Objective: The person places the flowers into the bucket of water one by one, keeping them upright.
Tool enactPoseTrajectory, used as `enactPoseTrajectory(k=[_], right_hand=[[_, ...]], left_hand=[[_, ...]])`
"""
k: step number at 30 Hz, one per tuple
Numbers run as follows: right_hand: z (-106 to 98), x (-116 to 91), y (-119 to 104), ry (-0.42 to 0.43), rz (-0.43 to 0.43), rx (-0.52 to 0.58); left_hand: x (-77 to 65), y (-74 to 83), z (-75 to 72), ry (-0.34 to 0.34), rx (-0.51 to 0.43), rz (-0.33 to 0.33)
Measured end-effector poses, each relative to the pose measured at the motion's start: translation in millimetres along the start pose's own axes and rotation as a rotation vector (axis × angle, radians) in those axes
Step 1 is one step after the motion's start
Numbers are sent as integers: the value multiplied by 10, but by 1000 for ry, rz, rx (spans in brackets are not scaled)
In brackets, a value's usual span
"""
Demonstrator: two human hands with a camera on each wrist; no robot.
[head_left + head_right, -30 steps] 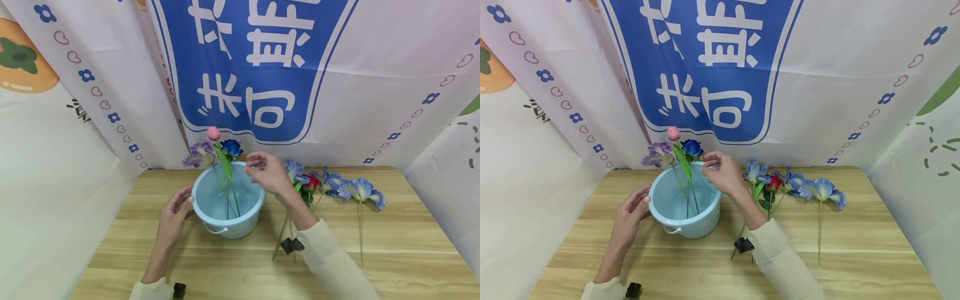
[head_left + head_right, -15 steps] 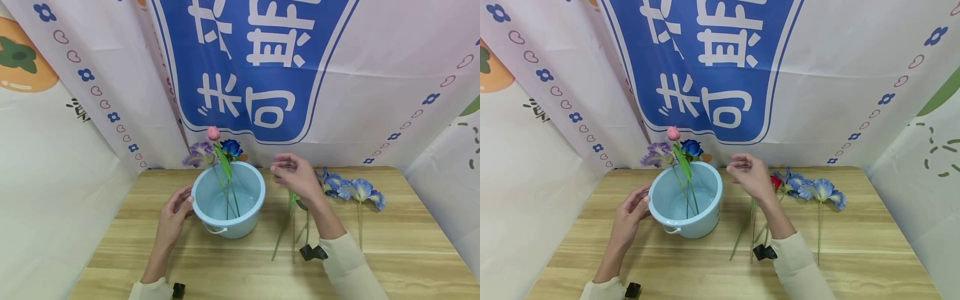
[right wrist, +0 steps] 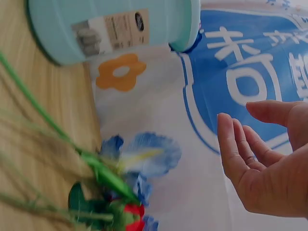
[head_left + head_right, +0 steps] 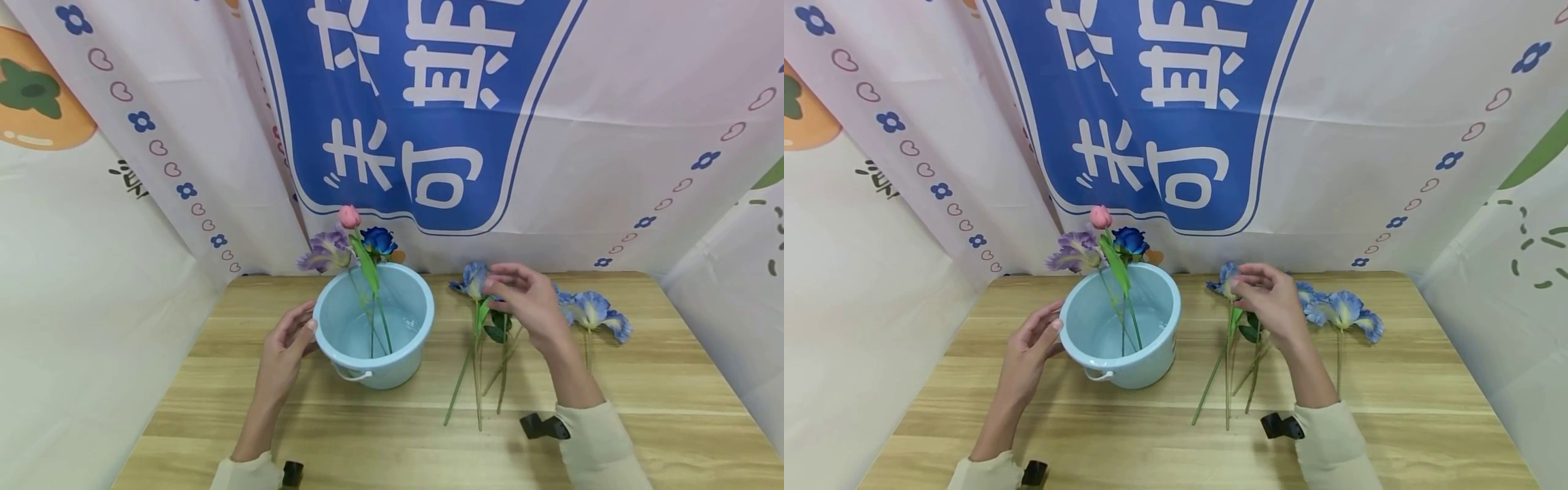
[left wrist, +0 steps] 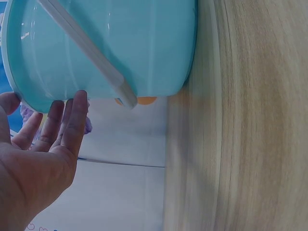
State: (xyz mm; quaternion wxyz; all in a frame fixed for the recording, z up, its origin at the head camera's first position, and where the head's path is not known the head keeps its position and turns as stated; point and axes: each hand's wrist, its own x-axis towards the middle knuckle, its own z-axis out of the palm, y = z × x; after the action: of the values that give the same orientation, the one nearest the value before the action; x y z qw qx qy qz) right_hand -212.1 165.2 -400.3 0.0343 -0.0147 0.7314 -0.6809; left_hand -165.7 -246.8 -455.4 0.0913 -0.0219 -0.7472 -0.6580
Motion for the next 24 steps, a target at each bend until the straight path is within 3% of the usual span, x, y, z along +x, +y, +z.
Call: enactPoseTrajectory(k=[9, 16, 24], right_hand=[[-322, -88, 200, 37, 34, 44], [-511, -142, 336, 72, 75, 18], [-767, -242, 495, 84, 84, 96]], left_hand=[[6, -11, 4, 2, -12, -5], [9, -4, -3, -1, -10, -4], [7, -10, -1, 1, -12, 2]])
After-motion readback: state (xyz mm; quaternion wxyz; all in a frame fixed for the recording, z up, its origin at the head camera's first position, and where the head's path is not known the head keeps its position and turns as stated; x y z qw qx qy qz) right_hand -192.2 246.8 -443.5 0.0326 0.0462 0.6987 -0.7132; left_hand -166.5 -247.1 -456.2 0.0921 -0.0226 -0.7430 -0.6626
